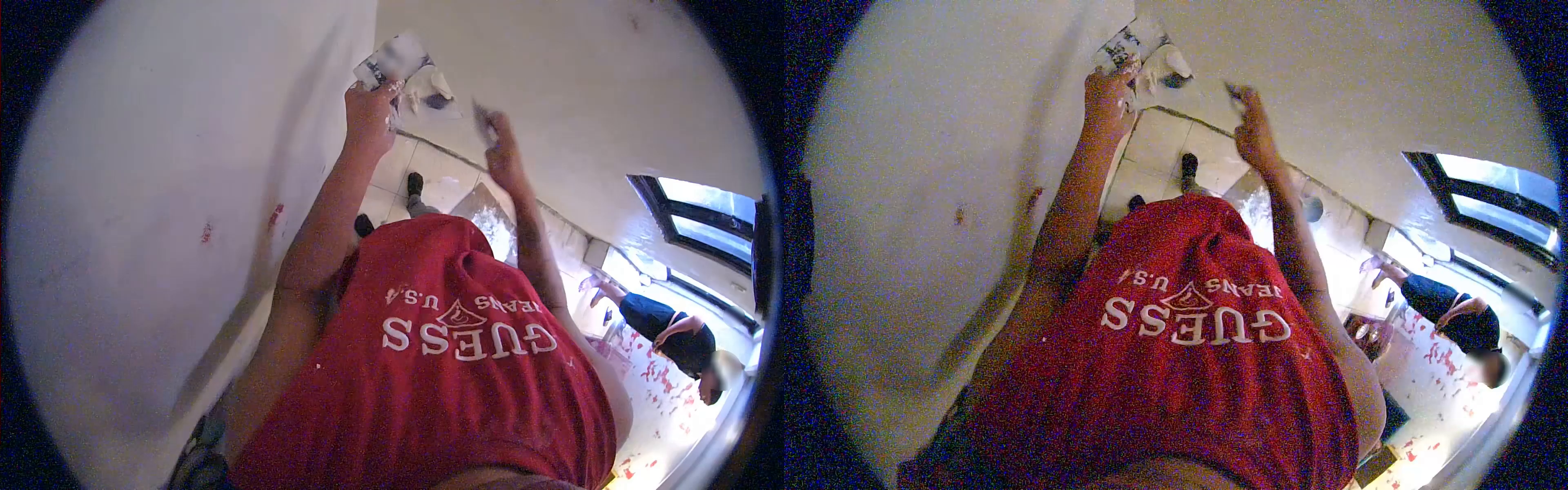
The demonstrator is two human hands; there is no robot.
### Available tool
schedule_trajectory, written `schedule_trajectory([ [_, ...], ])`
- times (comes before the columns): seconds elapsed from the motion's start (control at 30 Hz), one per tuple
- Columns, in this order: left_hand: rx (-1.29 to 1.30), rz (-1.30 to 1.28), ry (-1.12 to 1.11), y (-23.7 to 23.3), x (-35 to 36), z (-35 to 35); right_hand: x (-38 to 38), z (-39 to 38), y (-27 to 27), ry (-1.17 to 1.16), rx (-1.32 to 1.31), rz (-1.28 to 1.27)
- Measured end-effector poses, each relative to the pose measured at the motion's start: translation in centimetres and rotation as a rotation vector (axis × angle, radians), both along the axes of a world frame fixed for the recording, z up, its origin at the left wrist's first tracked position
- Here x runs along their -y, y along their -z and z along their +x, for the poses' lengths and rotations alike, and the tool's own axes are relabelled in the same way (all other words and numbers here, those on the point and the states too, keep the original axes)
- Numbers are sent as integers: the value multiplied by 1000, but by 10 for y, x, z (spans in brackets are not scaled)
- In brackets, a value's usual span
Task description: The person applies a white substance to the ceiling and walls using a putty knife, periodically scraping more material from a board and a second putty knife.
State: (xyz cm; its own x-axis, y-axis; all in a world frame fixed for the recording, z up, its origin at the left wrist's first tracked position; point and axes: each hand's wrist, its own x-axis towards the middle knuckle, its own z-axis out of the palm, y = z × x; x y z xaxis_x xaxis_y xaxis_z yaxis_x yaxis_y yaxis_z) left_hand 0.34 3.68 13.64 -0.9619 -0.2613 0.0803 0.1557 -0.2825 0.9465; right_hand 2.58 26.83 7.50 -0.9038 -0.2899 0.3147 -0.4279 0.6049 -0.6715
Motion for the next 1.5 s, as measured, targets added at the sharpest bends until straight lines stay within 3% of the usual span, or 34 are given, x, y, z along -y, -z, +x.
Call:
schedule_trajectory([
  [0.03,49,73,-12,11,-3,-5,12,0,-50,28,-67,99],
  [0.07,-55,-113,-65,31,-8,-10,18,1,-76,-1,-66,125],
  [0.13,-26,-123,-52,31,-15,-8,32,7,-107,-55,-67,185],
  [0.2,250,221,66,24,-22,-8,34,4,-88,-51,-64,282],
  [0.4,211,-136,-31,34,-12,-3,64,27,-69,-147,-28,495],
  [0.43,-16,-495,-114,63,-4,-2,66,31,-78,-186,151,516],
  [0.5,311,230,-60,66,-7,-10,56,32,-61,-304,69,430],
  [0.53,240,334,-87,71,-3,-11,51,34,-61,-371,186,335],
  [0.57,206,354,-86,77,5,-14,46,25,-60,-580,281,260],
  [0.6,153,324,-3,90,17,-13,45,26,-68,-540,584,130],
  [0.63,144,219,40,100,27,-11,36,25,-56,-573,332,43],
  [0.7,115,-86,98,112,47,1,25,28,-99,-365,603,-293],
  [0.73,94,-181,134,116,56,10,16,18,-84,-423,745,-935],
  [0.83,-73,-438,222,120,82,32,-1,2,-114,-353,618,-1649],
  [0.87,-177,-547,229,121,90,32,-6,-3,-123,-283,490,-1668],
  [0.9,-135,-491,278,85,92,50,-9,-9,-134,-209,369,-1686],
  [1.0,-204,-635,230,59,89,62,-10,-25,-172,58,74,-1453],
  [1.07,-233,-654,295,64,93,56,-4,-42,-201,388,-235,-1007],
  [1.1,-248,-663,328,66,95,52,-20,-70,-202,556,-636,-574],
  [1.13,-336,-955,327,75,102,49,-37,-94,-202,695,-998,-98],
  [1.17,-425,-1245,316,79,105,45,-39,-102,-214,810,-957,-43],
  [1.2,-398,-1410,359,43,102,55,-33,-108,-231,921,-915,11],
  [1.3,542,264,392,54,91,48,-17,-132,-257,1176,-914,153],
  [1.4,332,232,447,53,88,50,5,-164,-248,1314,-977,257],
  [1.5,-38,-325,342,48,88,52,36,-200,-217,1292,-1052,285],
])
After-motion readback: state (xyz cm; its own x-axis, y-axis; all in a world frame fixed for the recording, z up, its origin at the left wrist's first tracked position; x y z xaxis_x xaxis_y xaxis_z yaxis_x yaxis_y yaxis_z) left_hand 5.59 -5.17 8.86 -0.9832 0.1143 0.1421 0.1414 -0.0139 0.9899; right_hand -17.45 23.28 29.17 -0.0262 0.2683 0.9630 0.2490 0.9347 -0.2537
